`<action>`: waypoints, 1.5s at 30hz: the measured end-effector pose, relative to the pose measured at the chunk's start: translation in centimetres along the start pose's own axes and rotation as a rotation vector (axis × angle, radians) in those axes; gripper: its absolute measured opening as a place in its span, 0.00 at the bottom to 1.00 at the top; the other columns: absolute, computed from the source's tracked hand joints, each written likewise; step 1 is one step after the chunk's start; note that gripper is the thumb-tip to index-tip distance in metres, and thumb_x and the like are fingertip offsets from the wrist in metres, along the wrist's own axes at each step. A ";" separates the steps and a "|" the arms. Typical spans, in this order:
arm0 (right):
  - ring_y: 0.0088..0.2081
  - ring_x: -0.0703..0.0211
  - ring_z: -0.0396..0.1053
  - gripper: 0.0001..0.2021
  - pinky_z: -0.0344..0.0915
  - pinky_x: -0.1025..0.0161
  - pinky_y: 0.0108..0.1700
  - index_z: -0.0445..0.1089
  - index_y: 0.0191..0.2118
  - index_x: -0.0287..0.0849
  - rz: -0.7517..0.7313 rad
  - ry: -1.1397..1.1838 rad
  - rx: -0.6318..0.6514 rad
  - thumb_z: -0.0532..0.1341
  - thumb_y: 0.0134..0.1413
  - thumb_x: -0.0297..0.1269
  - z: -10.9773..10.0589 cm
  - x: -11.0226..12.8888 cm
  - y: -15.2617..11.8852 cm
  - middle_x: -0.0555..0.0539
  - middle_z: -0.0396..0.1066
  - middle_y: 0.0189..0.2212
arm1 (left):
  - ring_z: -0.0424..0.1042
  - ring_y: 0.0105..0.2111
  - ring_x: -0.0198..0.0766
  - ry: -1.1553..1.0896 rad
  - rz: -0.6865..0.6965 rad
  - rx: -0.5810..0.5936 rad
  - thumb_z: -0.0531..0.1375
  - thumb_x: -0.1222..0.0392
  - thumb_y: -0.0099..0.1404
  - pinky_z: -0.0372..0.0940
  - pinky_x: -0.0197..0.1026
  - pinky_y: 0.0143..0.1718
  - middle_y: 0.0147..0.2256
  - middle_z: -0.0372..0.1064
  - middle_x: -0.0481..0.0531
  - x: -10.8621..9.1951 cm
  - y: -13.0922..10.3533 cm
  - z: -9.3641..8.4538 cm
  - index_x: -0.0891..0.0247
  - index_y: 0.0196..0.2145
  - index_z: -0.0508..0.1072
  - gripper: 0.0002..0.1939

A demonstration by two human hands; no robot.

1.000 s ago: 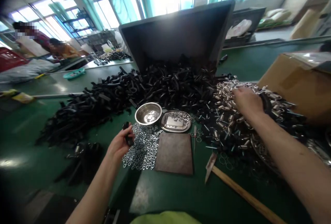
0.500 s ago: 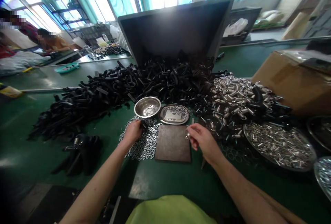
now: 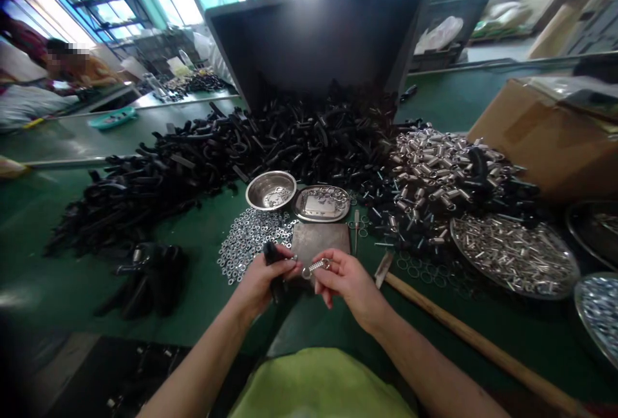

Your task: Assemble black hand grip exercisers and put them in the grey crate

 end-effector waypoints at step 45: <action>0.36 0.59 0.70 0.05 0.64 0.62 0.39 0.67 0.35 0.45 -0.342 -0.691 -0.290 0.60 0.52 0.36 -0.5 4.0 -0.6 0.50 0.73 0.33 | 0.47 0.17 0.22 -0.257 -0.298 0.287 0.68 0.61 0.47 0.42 0.25 0.16 0.19 0.50 0.39 5.5 0.1 5.9 0.66 0.34 0.65 0.19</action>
Point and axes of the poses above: each hand's wrist, its own y-axis towards the middle knuckle, its own z-axis out of the palm, x = y × z, the point moved 5 cm from there along y, towards the middle knuckle
